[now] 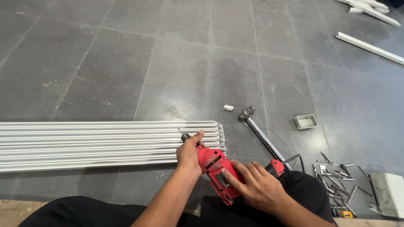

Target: The person uses a corded drill to make holes in a stack of white metal profiles. They change the drill bit mid-task and continue drilling at the same location on the profiles.

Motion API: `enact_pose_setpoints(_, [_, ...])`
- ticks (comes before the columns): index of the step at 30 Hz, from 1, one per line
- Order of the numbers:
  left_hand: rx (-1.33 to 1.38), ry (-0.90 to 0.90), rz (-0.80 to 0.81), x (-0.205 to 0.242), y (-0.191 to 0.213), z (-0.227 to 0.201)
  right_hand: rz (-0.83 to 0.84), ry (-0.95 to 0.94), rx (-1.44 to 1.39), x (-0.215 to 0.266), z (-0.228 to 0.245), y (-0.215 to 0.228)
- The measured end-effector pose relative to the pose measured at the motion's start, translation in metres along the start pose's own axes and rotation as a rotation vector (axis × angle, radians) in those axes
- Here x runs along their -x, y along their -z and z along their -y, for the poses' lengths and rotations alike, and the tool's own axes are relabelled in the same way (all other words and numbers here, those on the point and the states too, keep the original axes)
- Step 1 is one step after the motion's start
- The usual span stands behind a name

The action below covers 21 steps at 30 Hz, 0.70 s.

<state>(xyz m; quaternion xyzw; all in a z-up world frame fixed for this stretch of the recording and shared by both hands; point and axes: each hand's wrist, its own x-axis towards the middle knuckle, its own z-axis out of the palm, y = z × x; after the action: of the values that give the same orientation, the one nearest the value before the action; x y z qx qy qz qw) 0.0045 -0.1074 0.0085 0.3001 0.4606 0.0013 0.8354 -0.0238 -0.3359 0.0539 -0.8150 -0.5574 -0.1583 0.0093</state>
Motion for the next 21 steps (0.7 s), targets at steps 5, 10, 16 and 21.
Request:
enact_pose_setpoints(5, [-0.039,-0.039,-0.018,-0.004,0.004,0.006,-0.01,0.037,0.064,0.002,0.006,-0.001])
enact_pose_setpoints(10, [-0.045,0.007,-0.032,-0.009,0.005,0.005,-0.094,0.032,0.087,-0.007,0.013,0.003])
enact_pose_setpoints(16, [-0.487,-0.098,0.556,-0.003,-0.002,-0.015,0.03,-0.398,-0.325,-0.025,-0.018,0.047])
enact_pose_setpoints(21, [-2.022,-0.599,0.368,-0.003,0.005,-0.039,0.321,-1.043,-0.958,-0.062,-0.104,0.101])
